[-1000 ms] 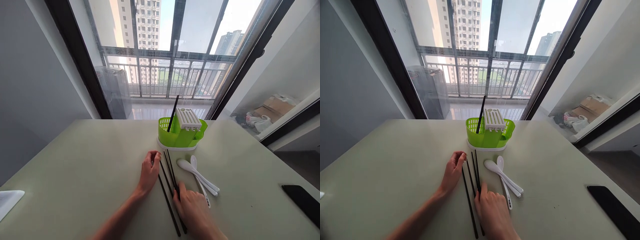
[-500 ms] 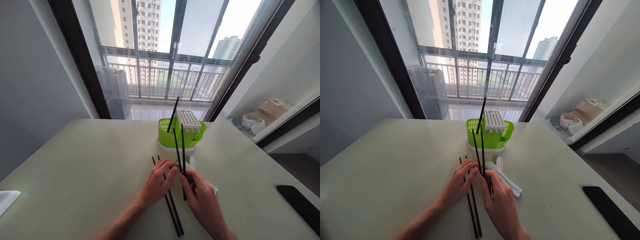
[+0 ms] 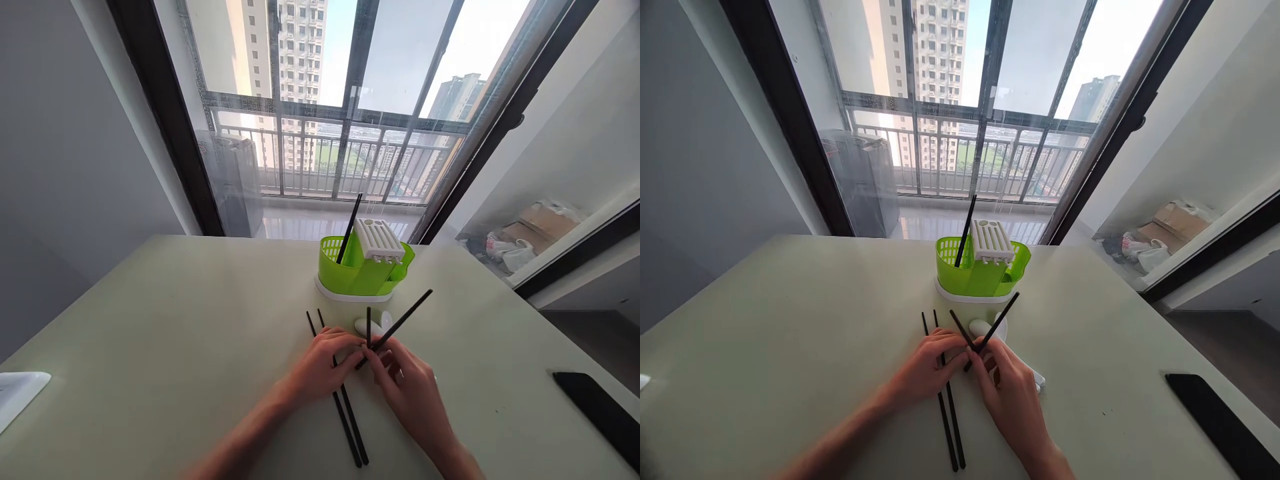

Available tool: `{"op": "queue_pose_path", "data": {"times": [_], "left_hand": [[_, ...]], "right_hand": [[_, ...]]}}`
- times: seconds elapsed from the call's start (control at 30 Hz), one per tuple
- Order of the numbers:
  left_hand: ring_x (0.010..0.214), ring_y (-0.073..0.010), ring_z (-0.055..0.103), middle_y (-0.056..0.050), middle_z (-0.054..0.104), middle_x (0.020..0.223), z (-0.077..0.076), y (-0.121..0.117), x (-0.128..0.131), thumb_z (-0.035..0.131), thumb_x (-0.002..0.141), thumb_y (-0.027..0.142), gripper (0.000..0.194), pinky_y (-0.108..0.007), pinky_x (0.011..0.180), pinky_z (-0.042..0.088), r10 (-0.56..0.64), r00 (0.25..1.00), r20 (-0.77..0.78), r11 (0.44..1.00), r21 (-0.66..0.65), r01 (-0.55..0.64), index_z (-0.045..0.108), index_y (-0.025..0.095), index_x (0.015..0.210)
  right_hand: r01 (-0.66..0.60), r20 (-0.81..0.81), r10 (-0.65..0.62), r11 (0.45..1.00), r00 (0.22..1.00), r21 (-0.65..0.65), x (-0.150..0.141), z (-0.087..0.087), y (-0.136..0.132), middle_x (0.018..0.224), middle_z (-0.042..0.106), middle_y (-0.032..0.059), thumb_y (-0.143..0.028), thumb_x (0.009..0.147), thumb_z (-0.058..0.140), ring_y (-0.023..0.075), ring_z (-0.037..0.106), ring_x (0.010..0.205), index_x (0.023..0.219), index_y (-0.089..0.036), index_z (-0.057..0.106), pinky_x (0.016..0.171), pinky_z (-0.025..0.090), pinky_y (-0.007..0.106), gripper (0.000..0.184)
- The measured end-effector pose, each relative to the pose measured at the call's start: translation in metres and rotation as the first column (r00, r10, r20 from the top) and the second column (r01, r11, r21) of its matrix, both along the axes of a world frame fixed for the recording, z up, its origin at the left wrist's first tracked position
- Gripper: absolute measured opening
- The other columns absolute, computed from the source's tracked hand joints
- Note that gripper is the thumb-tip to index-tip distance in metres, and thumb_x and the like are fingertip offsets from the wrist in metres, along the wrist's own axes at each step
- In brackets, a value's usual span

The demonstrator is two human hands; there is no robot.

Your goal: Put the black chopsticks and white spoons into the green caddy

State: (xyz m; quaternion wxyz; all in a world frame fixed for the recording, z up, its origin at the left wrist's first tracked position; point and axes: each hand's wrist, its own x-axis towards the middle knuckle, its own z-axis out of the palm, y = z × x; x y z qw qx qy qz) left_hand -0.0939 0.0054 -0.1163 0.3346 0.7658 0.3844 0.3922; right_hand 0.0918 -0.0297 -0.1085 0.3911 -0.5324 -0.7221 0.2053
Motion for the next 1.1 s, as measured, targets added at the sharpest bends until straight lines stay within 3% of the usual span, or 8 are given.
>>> {"op": "queue_pose_path", "data": {"times": [0.1,0.27,0.67,1.1], "left_hand": [[0.106,-0.0233,0.069,-0.006,0.076,0.11,0.003,-0.001,0.001,0.056,0.097,0.029,0.025,-0.034,0.096,0.05,-0.035,0.999,-0.011,0.999,-0.011,0.035,0.074,0.03,0.113],[0.099,-0.0218,0.069,-0.007,0.076,0.101,0.005,0.0,0.001,0.054,0.098,0.031,0.023,-0.031,0.091,0.051,-0.075,0.997,-0.008,0.997,0.017,0.075,0.075,0.026,0.108],[0.093,-0.0183,0.07,0.0,0.08,0.098,0.002,0.001,-0.001,0.061,0.095,0.036,0.021,-0.026,0.09,0.049,-0.108,0.994,-0.017,0.988,-0.113,0.105,0.079,0.028,0.103],[0.086,-0.0181,0.067,0.0,0.079,0.089,-0.004,0.003,-0.001,0.069,0.09,0.039,0.019,-0.025,0.082,0.048,-0.103,0.993,-0.066,0.989,-0.114,0.095,0.082,0.029,0.1]], "right_hand": [[-0.012,-0.009,0.012,1.0,1.0,-0.027,0.001,0.003,-0.001,0.071,0.066,-0.0027,-0.042,0.1,0.053,0.0128,0.061,0.057,0.105,-0.024,0.062,0.059,0.049,0.024,0.021],[0.009,-0.066,-0.013,0.998,0.998,-0.068,0.002,0.01,-0.002,0.064,0.062,-0.0052,-0.044,0.098,0.054,0.0121,0.058,0.052,0.103,-0.023,0.062,0.054,0.047,0.022,0.023],[-0.053,-0.038,0.051,0.997,0.998,-0.054,0.006,0.018,-0.002,0.069,0.064,-0.0043,-0.04,0.099,0.054,0.0108,0.058,0.054,0.102,-0.025,0.062,0.056,0.049,0.021,0.018],[0.052,-0.047,-0.048,0.995,0.998,0.086,0.023,0.059,-0.002,0.064,0.061,-0.002,-0.042,0.096,0.057,0.0122,0.059,0.053,0.103,-0.023,0.065,0.033,0.04,0.016,0.022]]}}
